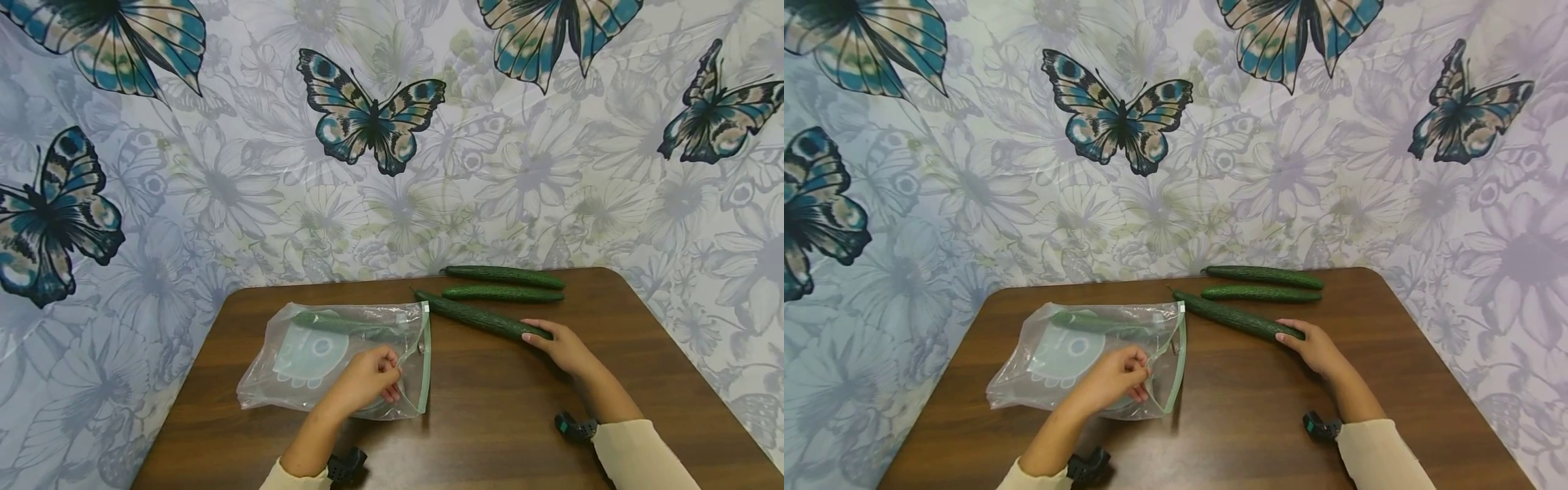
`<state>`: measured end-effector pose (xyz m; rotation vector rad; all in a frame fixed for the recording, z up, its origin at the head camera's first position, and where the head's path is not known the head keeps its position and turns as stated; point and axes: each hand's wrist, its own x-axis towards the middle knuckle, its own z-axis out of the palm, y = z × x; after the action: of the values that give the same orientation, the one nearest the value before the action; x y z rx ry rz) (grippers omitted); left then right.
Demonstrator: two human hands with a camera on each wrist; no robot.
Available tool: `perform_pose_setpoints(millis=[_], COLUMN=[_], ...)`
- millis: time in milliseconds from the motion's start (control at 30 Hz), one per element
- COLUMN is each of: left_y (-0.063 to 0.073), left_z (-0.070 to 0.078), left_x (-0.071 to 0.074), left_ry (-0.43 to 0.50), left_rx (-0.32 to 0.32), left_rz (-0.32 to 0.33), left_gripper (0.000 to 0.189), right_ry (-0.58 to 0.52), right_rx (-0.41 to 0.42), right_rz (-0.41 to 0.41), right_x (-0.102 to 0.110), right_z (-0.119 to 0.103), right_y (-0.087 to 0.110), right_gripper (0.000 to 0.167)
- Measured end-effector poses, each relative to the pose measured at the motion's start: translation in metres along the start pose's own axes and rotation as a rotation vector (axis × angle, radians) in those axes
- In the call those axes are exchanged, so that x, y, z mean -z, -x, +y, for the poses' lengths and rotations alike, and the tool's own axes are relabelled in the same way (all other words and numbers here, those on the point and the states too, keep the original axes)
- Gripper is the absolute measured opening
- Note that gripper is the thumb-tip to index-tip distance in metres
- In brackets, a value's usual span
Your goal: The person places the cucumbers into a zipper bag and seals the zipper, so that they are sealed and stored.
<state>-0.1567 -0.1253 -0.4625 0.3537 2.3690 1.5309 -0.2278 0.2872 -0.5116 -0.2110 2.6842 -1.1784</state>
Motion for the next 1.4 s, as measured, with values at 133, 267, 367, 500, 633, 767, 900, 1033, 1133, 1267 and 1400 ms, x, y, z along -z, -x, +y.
perform_pose_setpoints(millis=[133, 267, 367, 500, 633, 767, 900, 1033, 1133, 1267, 1400], left_y=[0.0, 0.001, 0.001, 0.001, 0.001, 0.001, 0.001, 0.001, 0.001, 0.001, 0.002], left_z=[0.0, 0.0, 0.0, -0.001, 0.0, 0.001, 0.001, 0.001, 0.001, 0.002, 0.003], left_x=[0.0, 0.0, 0.0, 0.001, 0.0, 0.0, 0.0, 0.0, -0.001, -0.001, -0.001], left_ry=[-0.007, -0.009, -0.009, -0.006, 0.001, -0.002, -0.003, 0.001, 0.005, 0.007, 0.006], left_rx=[-0.001, -0.001, -0.004, -0.009, -0.006, -0.002, -0.001, -0.001, -0.002, -0.001, 0.002], left_rz=[0.002, 0.003, 0.003, 0.001, 0.001, 0.004, 0.005, 0.004, 0.006, 0.008, 0.011], left_gripper=[0.004, 0.003, 0.004, 0.005, 0.005, 0.004, 0.004, 0.005, 0.004, 0.004, 0.005], right_ry=[-0.062, -0.142, -0.178, -0.214, -0.237, -0.243, -0.266, -0.292, -0.306, -0.328, -0.339], right_rx=[-0.019, -0.036, -0.044, -0.061, -0.064, -0.061, -0.054, -0.046, -0.046, -0.053, -0.052], right_rz=[0.007, 0.019, 0.03, 0.036, 0.029, 0.035, 0.04, 0.031, 0.022, 0.001, -0.026], right_x=[-0.001, -0.001, -0.001, 0.0, 0.003, 0.007, 0.01, 0.014, 0.016, 0.019, 0.021], right_z=[-0.001, 0.0, 0.001, 0.003, 0.008, 0.01, 0.009, 0.01, 0.012, 0.016, 0.018], right_y=[0.004, 0.009, 0.013, 0.02, 0.026, 0.033, 0.043, 0.056, 0.064, 0.073, 0.08], right_gripper=[0.065, 0.064, 0.064, 0.067, 0.068, 0.067, 0.066, 0.063, 0.062, 0.061, 0.058])
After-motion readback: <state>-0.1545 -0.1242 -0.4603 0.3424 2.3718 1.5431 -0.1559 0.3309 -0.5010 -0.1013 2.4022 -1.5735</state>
